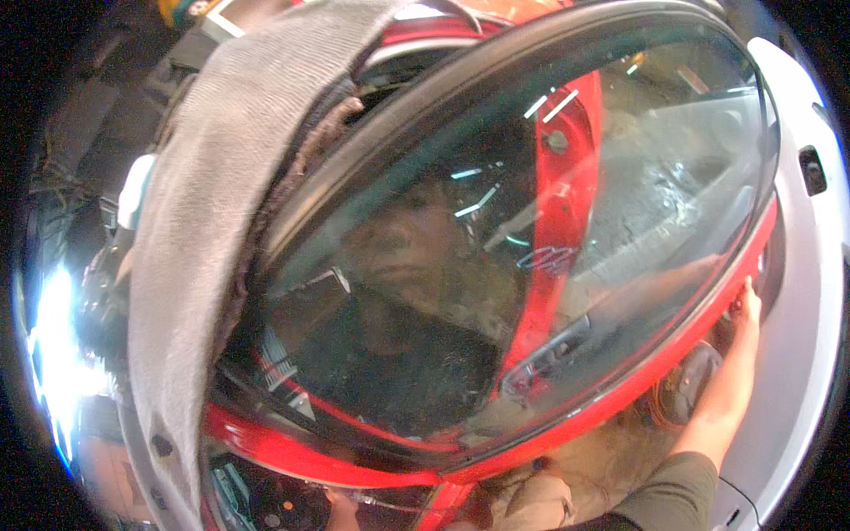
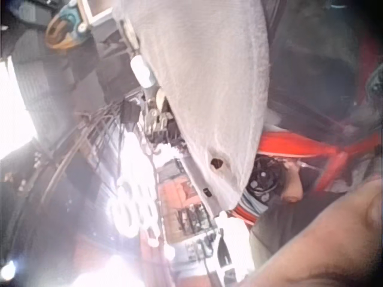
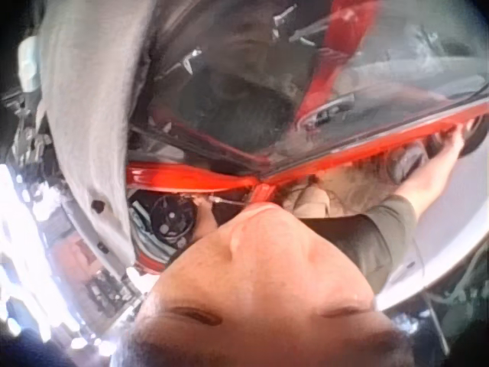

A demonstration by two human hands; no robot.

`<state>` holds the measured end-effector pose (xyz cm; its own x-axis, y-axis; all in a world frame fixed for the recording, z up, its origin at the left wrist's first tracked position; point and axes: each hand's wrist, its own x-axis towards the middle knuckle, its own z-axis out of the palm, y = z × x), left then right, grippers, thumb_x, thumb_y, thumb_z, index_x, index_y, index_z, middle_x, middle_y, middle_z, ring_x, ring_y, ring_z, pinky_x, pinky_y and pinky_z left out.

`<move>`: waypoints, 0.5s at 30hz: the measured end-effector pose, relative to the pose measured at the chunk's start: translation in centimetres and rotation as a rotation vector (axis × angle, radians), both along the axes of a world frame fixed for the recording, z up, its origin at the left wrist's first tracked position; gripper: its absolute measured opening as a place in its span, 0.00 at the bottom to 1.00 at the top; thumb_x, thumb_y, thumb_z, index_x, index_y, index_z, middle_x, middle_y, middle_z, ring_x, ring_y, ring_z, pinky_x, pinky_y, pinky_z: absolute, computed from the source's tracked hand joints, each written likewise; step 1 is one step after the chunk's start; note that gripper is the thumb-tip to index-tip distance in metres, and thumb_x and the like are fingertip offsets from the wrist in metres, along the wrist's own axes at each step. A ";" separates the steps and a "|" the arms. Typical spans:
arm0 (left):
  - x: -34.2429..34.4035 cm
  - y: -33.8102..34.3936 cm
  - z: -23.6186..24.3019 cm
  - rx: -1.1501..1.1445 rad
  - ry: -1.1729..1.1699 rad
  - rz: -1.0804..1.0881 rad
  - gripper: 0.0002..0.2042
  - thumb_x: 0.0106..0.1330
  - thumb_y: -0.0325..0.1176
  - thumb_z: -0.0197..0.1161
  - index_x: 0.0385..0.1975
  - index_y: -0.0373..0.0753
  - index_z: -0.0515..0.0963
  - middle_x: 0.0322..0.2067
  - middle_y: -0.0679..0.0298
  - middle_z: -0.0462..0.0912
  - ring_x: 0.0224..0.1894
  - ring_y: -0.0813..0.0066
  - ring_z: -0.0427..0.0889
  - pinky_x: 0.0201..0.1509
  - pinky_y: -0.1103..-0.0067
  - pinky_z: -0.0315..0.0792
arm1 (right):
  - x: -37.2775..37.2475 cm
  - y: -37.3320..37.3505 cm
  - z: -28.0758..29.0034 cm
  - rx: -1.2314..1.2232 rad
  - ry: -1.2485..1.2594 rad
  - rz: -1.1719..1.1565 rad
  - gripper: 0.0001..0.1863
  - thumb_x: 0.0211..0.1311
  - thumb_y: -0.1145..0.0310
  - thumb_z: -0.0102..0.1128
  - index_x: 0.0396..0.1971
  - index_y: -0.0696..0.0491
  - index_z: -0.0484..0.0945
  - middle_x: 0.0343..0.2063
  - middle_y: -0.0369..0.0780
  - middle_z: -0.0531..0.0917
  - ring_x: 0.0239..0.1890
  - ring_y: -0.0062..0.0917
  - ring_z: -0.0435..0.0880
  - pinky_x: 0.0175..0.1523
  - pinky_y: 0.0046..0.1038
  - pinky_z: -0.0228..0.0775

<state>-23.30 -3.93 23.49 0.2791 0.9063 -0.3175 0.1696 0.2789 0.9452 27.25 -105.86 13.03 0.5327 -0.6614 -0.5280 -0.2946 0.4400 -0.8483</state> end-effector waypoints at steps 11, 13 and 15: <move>-5.1 0.4 -2.3 -0.179 -0.031 -0.171 0.26 0.64 0.57 0.63 0.55 0.48 0.70 0.44 0.62 0.79 0.44 0.60 0.80 0.44 0.58 0.79 | -1.5 0.4 3.1 -0.127 0.216 -0.055 0.23 0.70 0.42 0.58 0.20 0.41 0.73 0.12 0.25 0.66 0.12 0.14 0.61 0.19 0.22 0.52; -4.5 -0.8 -1.7 -0.180 -0.076 -0.216 0.22 0.65 0.53 0.64 0.51 0.47 0.71 0.41 0.62 0.80 0.38 0.62 0.81 0.36 0.63 0.79 | -1.1 -0.6 2.7 -0.069 0.206 0.031 0.21 0.72 0.40 0.53 0.28 0.40 0.77 0.17 0.26 0.72 0.16 0.15 0.66 0.22 0.21 0.57; -3.2 -1.8 -1.0 -0.206 -0.014 0.030 0.14 0.67 0.45 0.64 0.44 0.46 0.73 0.34 0.64 0.80 0.29 0.65 0.80 0.23 0.69 0.75 | 0.2 -0.7 1.1 0.005 0.169 -0.004 0.20 0.73 0.39 0.50 0.34 0.40 0.79 0.21 0.25 0.76 0.21 0.15 0.72 0.26 0.21 0.63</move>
